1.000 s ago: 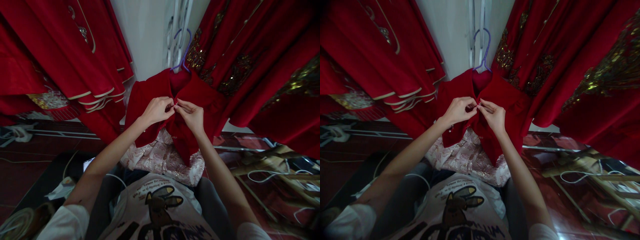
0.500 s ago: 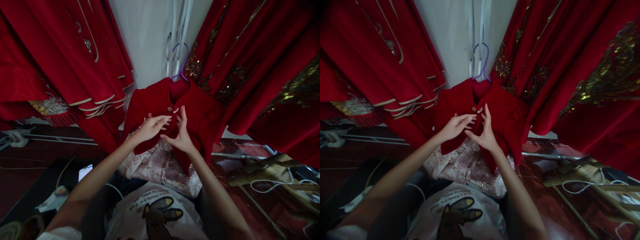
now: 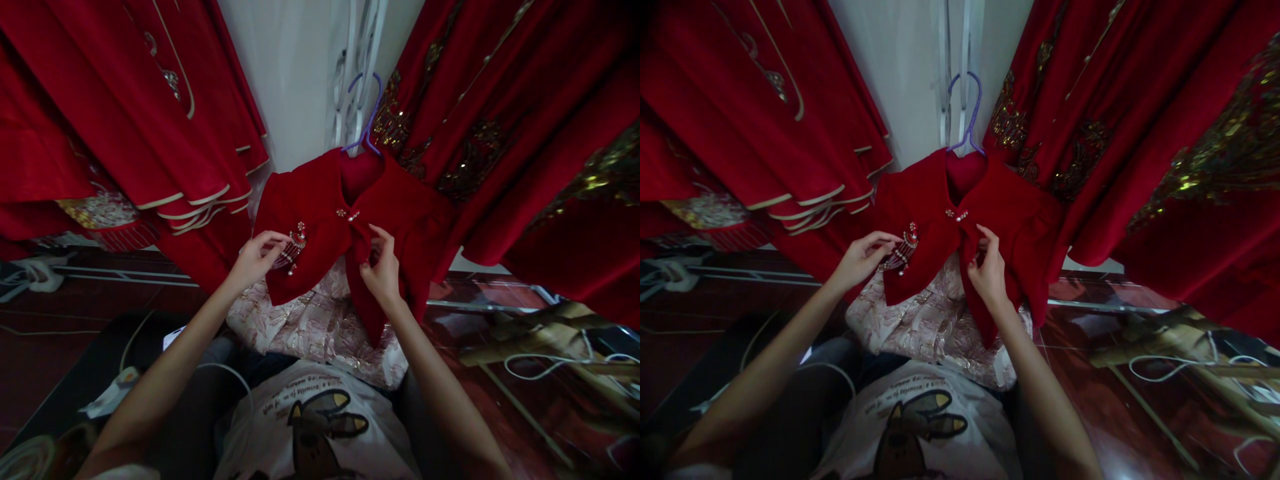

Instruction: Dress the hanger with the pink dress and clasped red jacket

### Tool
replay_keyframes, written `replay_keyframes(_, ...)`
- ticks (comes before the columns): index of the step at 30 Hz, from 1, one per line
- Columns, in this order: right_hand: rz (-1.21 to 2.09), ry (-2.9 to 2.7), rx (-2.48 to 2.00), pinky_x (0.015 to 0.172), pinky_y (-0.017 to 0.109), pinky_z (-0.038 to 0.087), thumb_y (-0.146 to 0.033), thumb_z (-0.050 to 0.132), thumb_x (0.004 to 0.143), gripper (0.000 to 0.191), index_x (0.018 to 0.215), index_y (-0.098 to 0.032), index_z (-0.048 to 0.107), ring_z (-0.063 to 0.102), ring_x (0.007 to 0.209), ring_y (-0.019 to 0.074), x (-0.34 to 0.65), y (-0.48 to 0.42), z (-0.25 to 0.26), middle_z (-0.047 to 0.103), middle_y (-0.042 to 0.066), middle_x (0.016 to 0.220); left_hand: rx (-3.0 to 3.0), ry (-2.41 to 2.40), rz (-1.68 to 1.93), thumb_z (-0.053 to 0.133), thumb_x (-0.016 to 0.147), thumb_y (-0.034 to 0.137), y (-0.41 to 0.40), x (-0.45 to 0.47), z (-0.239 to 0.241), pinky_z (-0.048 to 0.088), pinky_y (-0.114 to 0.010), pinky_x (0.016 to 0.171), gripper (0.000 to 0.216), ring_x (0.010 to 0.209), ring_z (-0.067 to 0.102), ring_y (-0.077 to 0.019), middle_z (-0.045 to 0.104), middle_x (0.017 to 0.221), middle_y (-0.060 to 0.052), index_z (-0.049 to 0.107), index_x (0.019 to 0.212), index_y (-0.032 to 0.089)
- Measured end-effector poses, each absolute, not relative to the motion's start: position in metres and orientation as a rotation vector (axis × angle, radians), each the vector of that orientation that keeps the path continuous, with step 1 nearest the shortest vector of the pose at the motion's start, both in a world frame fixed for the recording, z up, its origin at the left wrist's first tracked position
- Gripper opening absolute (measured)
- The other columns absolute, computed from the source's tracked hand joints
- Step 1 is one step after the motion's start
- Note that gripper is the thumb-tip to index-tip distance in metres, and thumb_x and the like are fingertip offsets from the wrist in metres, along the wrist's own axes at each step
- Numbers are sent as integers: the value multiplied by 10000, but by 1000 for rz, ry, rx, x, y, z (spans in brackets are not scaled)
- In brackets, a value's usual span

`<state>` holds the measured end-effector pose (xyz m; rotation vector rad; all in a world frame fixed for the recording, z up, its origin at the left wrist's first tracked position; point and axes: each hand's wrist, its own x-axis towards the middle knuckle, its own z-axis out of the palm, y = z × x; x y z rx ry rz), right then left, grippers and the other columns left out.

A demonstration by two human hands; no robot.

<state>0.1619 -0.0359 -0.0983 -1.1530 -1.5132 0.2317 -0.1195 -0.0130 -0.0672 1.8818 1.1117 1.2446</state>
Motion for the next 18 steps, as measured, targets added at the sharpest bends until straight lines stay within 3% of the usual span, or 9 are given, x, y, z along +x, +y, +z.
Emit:
replay_keyframes(5,431,-1297,-1153,519,225,400,-87,467,763,386,1120,-230,503,505,551,106,189,-36,-77,543,-45,708,2019,989,1132,611,882,351,-13,-118,-70,582,-371,905,276,1112,638,-206,654,1208,-96,696,1108,217)
replay_keyframes(10,602,-1284,-999,498,207,361,-89,502,764,334,1061,-241,532,487,557,96,203,-55,-42,538,-37,705,2083,881,1014,594,915,323,-14,-110,-82,527,-410,1008,423,1273,540,-226,525,1405,-98,562,1335,279)
replay_keyframes(13,589,-1390,-944,563,217,427,-82,525,783,314,1045,-252,549,548,664,109,192,-70,-31,580,-4,816,2087,886,1036,594,918,325,-14,-106,-87,520,-411,1020,438,1311,500,-234,484,1426,-91,540,1353,309)
replay_keyframes(18,552,-1690,-937,844,297,518,-98,548,820,350,1133,-256,547,611,964,154,162,-77,-38,605,33,1041,2109,901,1086,591,919,320,-14,-98,-91,559,-355,956,430,1251,534,-215,447,1391,-91,540,1346,319)
